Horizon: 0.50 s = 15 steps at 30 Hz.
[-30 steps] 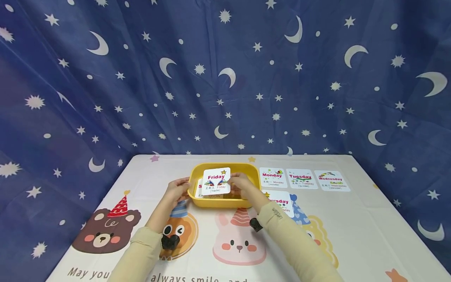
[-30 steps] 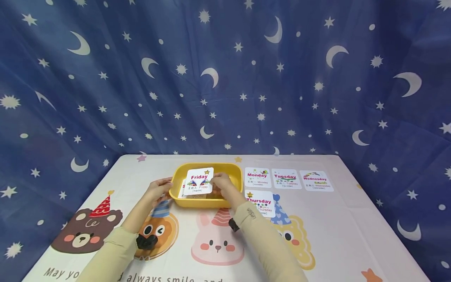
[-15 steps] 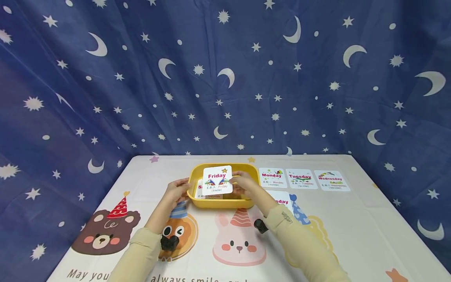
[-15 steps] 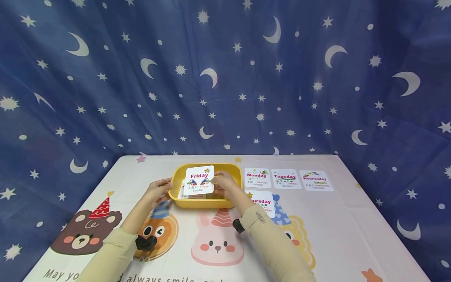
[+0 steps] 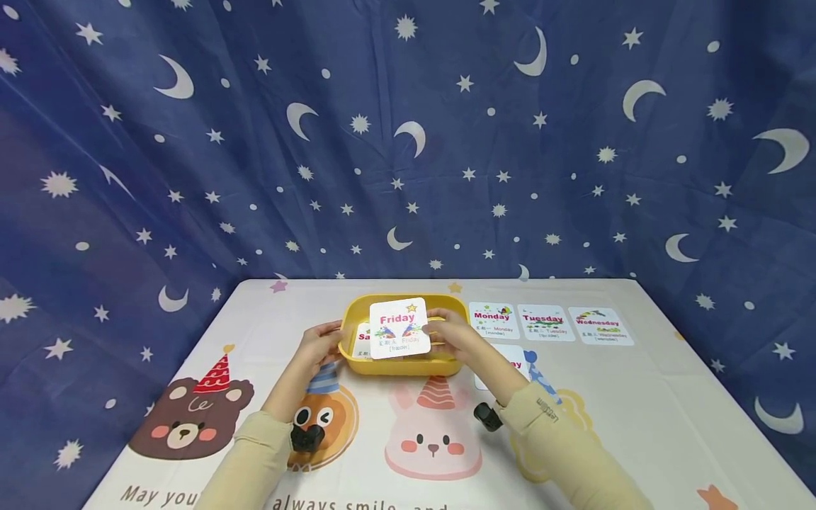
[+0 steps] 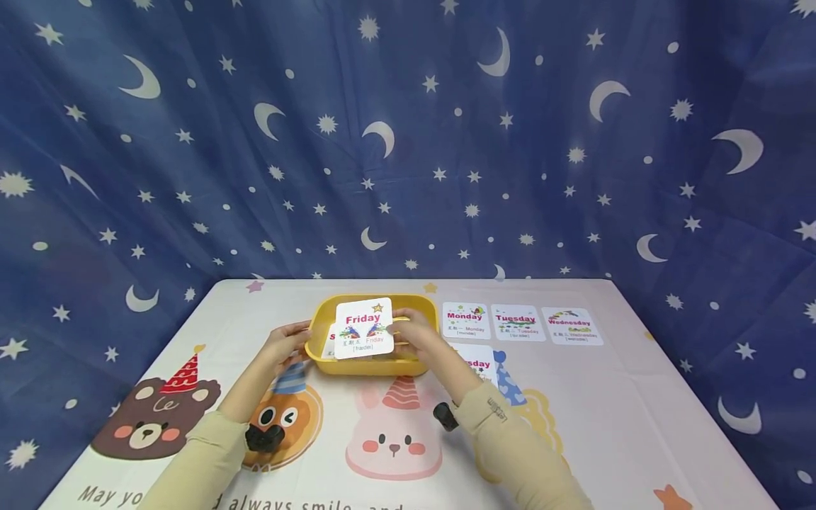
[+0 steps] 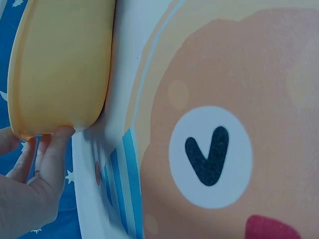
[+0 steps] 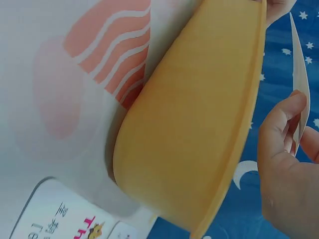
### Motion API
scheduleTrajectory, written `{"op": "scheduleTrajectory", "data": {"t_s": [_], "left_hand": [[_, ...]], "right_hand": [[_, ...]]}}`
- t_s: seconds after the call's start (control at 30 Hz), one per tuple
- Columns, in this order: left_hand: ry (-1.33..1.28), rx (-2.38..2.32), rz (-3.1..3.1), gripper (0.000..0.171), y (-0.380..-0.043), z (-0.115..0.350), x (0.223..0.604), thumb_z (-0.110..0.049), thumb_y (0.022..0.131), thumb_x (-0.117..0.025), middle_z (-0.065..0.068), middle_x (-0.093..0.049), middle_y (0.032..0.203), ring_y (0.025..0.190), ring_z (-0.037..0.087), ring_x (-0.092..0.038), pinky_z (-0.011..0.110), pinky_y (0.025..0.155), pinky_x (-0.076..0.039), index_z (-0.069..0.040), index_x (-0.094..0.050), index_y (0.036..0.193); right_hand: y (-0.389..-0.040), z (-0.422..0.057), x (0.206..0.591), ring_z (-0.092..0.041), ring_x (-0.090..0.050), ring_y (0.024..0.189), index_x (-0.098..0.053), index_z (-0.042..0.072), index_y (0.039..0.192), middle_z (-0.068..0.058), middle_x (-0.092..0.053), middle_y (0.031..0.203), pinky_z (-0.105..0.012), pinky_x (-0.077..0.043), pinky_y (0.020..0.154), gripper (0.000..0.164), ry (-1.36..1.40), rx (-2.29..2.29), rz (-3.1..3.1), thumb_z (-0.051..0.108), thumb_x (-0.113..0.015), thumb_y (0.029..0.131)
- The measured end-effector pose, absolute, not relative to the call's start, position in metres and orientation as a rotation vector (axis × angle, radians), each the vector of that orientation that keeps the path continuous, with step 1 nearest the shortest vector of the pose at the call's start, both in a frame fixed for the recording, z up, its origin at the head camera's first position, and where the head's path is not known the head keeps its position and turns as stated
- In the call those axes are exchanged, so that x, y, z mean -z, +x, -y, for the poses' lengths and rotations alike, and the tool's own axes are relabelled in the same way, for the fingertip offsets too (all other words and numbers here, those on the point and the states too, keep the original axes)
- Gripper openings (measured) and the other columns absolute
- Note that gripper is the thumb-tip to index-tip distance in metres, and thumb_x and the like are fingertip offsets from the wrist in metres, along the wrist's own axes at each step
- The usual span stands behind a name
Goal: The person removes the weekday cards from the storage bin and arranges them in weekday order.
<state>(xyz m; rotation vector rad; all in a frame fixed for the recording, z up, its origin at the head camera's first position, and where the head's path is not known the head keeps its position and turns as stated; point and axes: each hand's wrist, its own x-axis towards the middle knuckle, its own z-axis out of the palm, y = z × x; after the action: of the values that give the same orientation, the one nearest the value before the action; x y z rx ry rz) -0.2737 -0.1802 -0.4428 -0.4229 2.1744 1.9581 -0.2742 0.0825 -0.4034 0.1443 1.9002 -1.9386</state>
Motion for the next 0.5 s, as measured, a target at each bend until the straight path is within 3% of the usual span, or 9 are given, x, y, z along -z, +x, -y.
{"op": "scheduleTrajectory", "data": {"t_s": [0.27,0.5], "left_hand": [[-0.422,-1.94,-2.187,0.044,-0.274,0.18,0.441,-0.009,0.096,-0.049,0.024,-0.049,0.131,0.078,0.013,-0.062,0.028,0.074,-0.059,0.001,-0.042,0.138],[-0.428,-1.946,-2.177,0.044,-0.273,0.18,0.441,-0.007,0.096,-0.049,0.025,-0.049,0.13,0.078,0.012,-0.062,0.026,0.071,-0.059,0.001,-0.042,0.138]], "right_hand": [[-0.26,-0.103,0.399,-0.011,-0.06,0.07,-0.042,0.001,0.126,-0.005,-0.061,0.093,-0.022,-0.055,0.063,0.038,0.017,1.919,-1.932,0.003,-0.053,0.089],[-0.249,-0.121,0.399,-0.013,-0.06,0.075,-0.041,-0.001,0.127,-0.008,-0.062,0.101,-0.023,-0.053,0.064,0.039,-0.011,1.879,-1.995,0.004,-0.053,0.09]]}}
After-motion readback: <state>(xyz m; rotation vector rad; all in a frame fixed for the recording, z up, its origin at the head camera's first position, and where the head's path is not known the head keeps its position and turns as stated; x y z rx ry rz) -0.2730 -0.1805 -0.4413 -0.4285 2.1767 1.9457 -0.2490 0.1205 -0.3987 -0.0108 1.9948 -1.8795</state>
